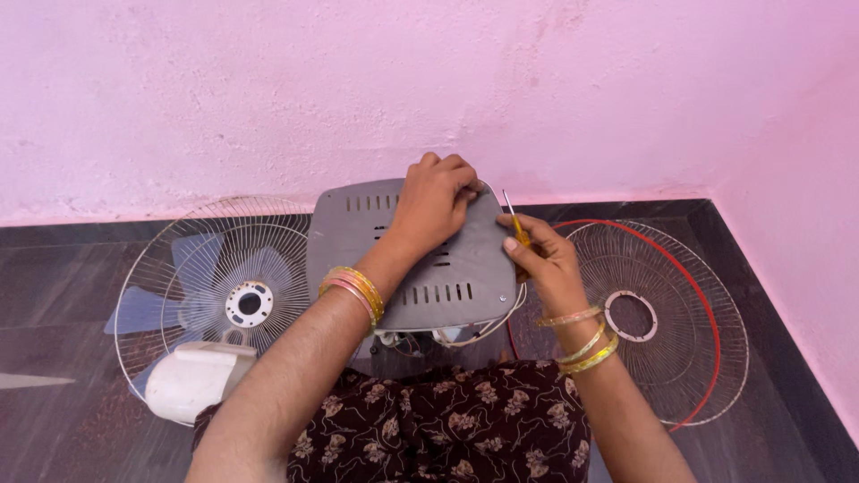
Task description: The person uses a yellow screwdriver to remove screws from the back cover of an electric fan. They unscrew multiple fasteners, lift the cover off, and set it aside, exposing the fan's internal motor and wiring.
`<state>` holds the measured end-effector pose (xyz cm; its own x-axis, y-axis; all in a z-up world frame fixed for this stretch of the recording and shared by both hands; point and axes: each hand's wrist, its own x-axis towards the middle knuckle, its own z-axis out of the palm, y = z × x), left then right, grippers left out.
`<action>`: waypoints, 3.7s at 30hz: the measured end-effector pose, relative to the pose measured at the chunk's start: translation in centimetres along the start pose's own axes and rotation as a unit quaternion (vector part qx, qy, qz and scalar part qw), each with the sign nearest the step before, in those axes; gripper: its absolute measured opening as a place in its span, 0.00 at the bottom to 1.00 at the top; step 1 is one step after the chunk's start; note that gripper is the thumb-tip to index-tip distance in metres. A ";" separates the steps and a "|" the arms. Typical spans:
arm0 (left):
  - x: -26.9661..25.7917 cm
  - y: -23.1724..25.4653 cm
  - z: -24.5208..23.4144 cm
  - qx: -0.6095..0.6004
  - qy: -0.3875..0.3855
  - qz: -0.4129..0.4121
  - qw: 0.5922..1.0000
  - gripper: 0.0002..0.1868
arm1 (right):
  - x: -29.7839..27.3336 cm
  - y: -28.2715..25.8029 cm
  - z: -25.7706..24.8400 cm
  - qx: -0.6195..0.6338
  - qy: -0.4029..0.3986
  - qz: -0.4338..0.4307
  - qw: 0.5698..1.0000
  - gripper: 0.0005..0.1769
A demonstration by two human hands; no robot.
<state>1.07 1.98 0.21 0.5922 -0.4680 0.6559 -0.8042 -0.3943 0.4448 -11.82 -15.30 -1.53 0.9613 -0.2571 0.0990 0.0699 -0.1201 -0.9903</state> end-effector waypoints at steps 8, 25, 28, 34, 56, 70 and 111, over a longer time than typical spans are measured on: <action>-0.1 0.4 -0.5 -0.029 0.001 -0.022 0.999 0.16 | 0.0 0.6 -0.2 0.034 -0.006 0.012 0.999 0.19; -0.7 -0.4 -0.7 -0.020 -0.010 -0.004 1.000 0.16 | -4.4 4.5 -8.0 0.070 0.028 0.056 0.996 0.12; -1.1 -0.1 -0.1 -0.002 -0.022 0.002 1.000 0.17 | -7.5 8.0 -12.3 0.056 0.045 0.088 0.994 0.11; -2.2 1.1 -1.6 0.011 -0.084 0.050 0.995 0.25 | -15.8 15.7 -18.9 -0.056 0.181 0.171 0.967 0.13; -4.8 8.2 -3.8 0.042 -0.159 -0.018 0.986 0.18 | -27.6 38.1 -15.5 -0.338 0.339 0.080 0.875 0.20; -5.9 8.3 -3.6 -0.007 -0.127 -0.029 0.991 0.18 | -27.1 37.0 -15.3 -0.367 0.288 0.114 0.877 0.13; -11.9 3.1 -10.2 -0.003 0.196 -0.251 0.948 0.27 | 4.8 -5.1 12.1 -0.010 -0.205 0.014 0.979 0.07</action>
<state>-8.98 14.42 -0.01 0.8369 0.1081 0.5365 -0.4272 -0.4838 0.7638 -4.29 -4.34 2.79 0.9891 0.1461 0.0192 0.0397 -0.1390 -0.9895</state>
